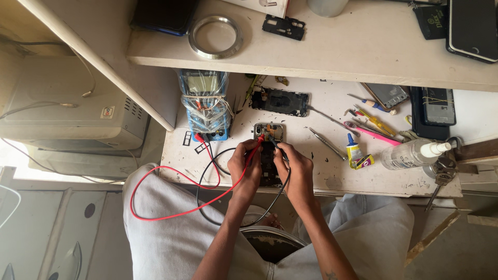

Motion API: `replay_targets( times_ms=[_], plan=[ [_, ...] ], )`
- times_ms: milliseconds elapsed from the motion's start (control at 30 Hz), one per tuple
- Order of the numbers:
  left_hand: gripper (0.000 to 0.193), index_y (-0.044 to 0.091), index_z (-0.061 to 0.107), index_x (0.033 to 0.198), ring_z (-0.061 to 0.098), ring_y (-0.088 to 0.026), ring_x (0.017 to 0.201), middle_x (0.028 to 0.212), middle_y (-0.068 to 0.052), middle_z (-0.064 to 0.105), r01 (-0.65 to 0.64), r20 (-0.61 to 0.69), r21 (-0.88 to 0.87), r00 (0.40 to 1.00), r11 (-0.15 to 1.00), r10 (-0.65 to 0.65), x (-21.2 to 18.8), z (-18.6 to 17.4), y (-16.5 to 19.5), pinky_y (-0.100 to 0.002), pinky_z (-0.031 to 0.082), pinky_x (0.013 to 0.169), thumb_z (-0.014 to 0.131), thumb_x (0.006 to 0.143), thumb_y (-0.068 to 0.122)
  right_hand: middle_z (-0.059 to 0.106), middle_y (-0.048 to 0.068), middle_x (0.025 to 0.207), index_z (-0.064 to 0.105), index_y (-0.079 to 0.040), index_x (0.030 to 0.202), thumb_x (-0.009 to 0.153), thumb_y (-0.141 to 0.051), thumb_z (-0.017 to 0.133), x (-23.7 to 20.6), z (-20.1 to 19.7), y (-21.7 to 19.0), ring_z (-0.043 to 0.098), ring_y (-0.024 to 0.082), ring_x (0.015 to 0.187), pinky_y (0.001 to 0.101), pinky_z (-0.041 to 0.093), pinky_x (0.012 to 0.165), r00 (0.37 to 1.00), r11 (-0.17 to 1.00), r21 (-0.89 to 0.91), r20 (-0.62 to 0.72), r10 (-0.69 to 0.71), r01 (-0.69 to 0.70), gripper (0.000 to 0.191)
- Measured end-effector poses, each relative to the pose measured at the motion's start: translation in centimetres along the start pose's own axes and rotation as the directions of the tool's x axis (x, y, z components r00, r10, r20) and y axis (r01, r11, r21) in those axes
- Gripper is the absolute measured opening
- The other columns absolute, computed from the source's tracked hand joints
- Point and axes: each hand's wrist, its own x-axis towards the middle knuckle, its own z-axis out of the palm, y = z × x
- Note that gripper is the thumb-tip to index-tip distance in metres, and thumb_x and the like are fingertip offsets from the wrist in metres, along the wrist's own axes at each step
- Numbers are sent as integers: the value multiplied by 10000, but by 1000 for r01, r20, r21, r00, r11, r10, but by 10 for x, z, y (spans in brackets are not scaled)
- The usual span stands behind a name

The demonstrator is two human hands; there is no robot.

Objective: The person opens a smartphone, removes its back cover and battery, and works on the exposed internal board. They use multimeter test probes to touch points on the board and use tweezers on small components while diagnosing the disassembled phone.

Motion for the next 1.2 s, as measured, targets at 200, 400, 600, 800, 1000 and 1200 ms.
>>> replay_targets(
  times_ms=[200,400,600,800,1000,1200],
  plan=[
    [156,-28,649,1067,737,-170,827,971,-159,762,-42,-10,6,999,999,42,0,0,-1,-288,568,755,704,938,38,725,155,851,647,29,1130,960,-2,686,0,3,2,718,159,714,327,594,612,998,997,71,-57,-24,28,177],
    [153,-31,647,1072,737,-182,838,982,-160,763,-31,-2,-32,1000,999,31,-1,0,0,-286,568,764,697,939,25,726,156,866,647,33,1125,961,3,677,1,0,-1,710,151,722,325,591,605,999,997,75,-38,-30,32,170],
    [151,-31,642,1077,745,-176,867,1011,-156,765,-19,10,-38,1000,999,20,-2,-1,2,-284,571,780,675,937,11,715,146,807,664,25,1118,964,-6,684,2,-1,-4,649,141,618,313,535,542,999,999,45,-19,26,-25,158],
    [147,-34,643,1064,747,-187,867,1008,-163,761,-42,7,-37,999,998,42,-2,-2,3,-290,574,783,695,935,15,708,151,833,649,30,1137,977,-3,666,2,-3,-4,656,131,633,293,525,545,1000,998,67,-9,-22,23,164],
    [157,-29,635,1064,746,-229,854,1032,-168,753,-82,15,13,997,997,82,-2,-3,3,-307,568,769,681,915,-15,691,174,829,638,45,1144,960,19,656,3,-6,-8,634,172,593,313,484,528,998,997,46,13,-56,56,187],
    [181,-23,631,1083,747,-235,846,1015,-165,750,-86,38,21,996,996,85,-3,-5,5,-303,564,763,654,903,-38,667,184,782,641,55,1133,955,33,656,5,-9,-12,612,217,576,342,471,544,996,996,14,34,-86,85,180]
  ],
)
